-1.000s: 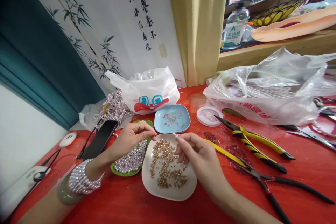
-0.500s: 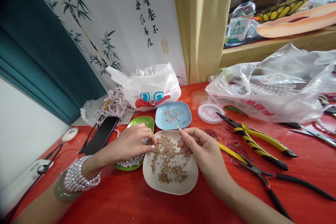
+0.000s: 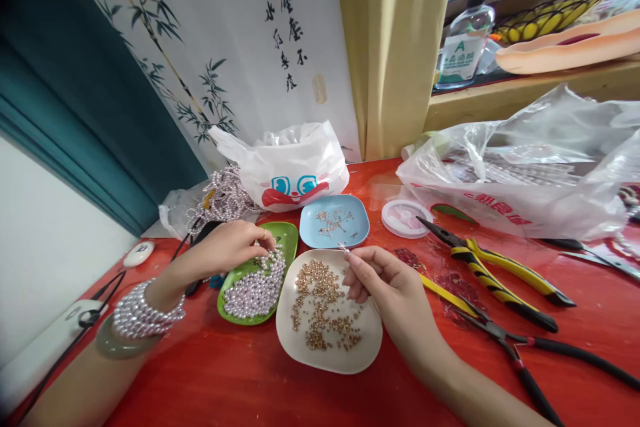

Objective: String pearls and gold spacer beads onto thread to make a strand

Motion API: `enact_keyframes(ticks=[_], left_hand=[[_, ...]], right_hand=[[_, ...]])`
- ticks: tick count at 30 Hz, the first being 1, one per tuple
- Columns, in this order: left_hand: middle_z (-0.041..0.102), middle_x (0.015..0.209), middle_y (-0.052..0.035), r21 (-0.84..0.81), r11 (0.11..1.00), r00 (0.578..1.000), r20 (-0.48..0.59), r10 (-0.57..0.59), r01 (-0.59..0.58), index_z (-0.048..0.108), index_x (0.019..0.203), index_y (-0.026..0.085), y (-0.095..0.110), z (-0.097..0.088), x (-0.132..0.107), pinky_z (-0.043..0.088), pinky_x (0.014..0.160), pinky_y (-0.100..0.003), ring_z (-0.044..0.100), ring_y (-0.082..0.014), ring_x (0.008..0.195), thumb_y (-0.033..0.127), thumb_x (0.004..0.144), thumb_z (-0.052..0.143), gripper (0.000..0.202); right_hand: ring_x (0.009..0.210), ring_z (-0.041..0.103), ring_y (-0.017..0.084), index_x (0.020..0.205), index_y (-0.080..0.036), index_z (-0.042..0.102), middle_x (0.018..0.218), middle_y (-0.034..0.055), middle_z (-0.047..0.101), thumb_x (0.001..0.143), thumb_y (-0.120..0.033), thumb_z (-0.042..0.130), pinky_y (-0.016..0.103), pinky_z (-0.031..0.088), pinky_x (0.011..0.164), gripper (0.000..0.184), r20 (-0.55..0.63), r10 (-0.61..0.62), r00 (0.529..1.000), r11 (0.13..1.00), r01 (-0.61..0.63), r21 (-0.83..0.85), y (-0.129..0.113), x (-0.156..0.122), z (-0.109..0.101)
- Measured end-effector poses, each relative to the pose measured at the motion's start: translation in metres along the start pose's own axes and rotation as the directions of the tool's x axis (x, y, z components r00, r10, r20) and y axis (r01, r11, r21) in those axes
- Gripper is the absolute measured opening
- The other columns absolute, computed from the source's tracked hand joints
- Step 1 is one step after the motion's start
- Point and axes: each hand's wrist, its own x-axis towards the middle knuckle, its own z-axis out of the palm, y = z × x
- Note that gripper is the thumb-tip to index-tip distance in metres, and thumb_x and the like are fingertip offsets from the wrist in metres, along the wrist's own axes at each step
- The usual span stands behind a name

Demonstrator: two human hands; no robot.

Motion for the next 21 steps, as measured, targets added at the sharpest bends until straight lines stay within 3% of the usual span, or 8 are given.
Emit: enact_keyframes(ticks=[11, 16, 21], left_hand=[[0.065, 0.088, -0.0057, 0.089, 0.996, 0.997, -0.079, -0.023, 0.030, 0.064, 0.082, 0.020, -0.020, 0.013, 0.013, 0.034, 0.067, -0.030, 0.056, -0.0215, 0.082, 0.022, 0.069, 0.049, 0.021], [0.065, 0.079, -0.0036, 0.003, 0.999, 0.998, -0.044, 0.045, -0.045, 0.064, 0.080, 0.019, -0.024, 0.018, 0.017, 0.034, 0.064, -0.026, 0.056, -0.0172, 0.073, 0.025, 0.067, 0.052, 0.019], [0.064, 0.066, -0.0016, -0.202, 0.970, 0.988, 0.054, 0.146, -0.132, 0.064, 0.068, 0.018, -0.024, 0.017, 0.015, 0.033, 0.056, -0.024, 0.055, -0.0137, 0.060, 0.024, 0.067, 0.054, 0.012]], right_hand=[[0.047, 0.048, 0.008, 0.063, -0.017, 0.055, 0.054, -0.0023, 0.054, 0.073, -0.038, 0.059, 0.020, 0.040, 0.047, 0.023, -0.007, -0.007, 1.000, 1.000, 0.007, -0.022, 0.001, 0.000, 0.000], [0.047, 0.048, 0.009, 0.064, -0.018, 0.055, 0.055, -0.0018, 0.054, 0.074, -0.038, 0.057, 0.021, 0.040, 0.048, 0.023, -0.001, -0.015, 1.000, 0.999, 0.015, -0.048, 0.001, -0.001, 0.000], [0.047, 0.048, 0.009, 0.063, -0.018, 0.055, 0.056, -0.0014, 0.053, 0.075, -0.039, 0.056, 0.021, 0.041, 0.048, 0.024, 0.003, -0.014, 1.000, 0.997, 0.015, -0.074, 0.000, 0.000, -0.001]])
